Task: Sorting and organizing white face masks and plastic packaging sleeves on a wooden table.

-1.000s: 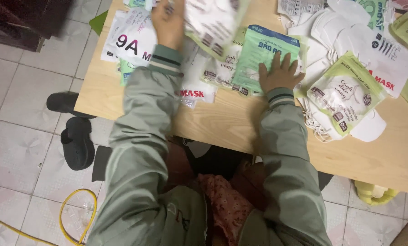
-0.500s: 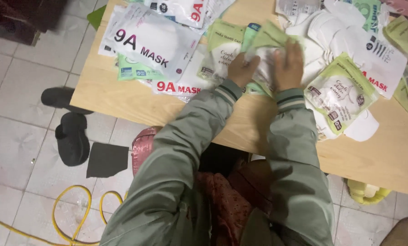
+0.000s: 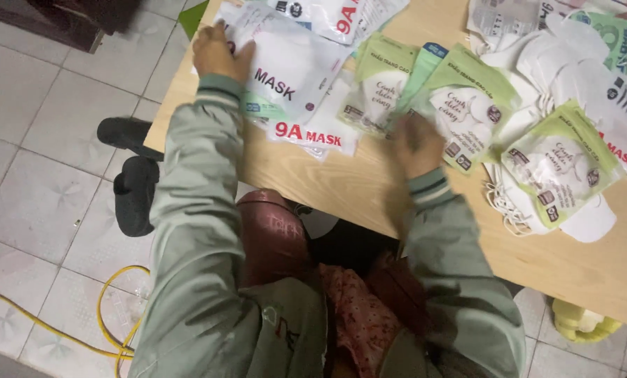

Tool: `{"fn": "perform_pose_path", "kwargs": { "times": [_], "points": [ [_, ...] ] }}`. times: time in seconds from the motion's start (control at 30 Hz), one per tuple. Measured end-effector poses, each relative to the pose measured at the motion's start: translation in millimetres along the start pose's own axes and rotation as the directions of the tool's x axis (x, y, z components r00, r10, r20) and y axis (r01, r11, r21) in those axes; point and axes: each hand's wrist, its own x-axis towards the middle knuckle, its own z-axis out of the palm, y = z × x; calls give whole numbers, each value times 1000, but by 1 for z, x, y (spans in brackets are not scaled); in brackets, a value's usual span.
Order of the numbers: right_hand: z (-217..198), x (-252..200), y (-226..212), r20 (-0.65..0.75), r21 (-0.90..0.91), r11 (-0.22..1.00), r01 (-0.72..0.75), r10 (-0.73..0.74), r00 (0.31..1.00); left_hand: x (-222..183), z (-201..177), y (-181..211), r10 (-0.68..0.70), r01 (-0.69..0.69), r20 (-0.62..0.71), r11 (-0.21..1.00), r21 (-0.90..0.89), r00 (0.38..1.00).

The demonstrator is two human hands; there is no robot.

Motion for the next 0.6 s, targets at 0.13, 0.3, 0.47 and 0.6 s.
{"fn": "perform_pose_path", "kwargs": {
  "times": [0.13, 0.3, 0.47, 0.6],
  "points": [
    [60, -50, -8, 422, 618, 559, -553, 358, 833, 26, 30, -41, -228, 231, 117, 973, -14, 967],
    [89, -55, -48, 800, 577, -252, -777, 366, 475, 24, 29, -47, -191, 210, 182, 973, -94, 965],
    [115, -30, -66, 777, 629, -559, -541, 483, 404, 1, 22, -56, -268, 378, 336, 867, -325, 903],
    [140, -26, -55, 750, 657, -537, -530, 540, 383, -20, -28, -26, -253, 541, 502, 600, -590, 827]
  ]
}}
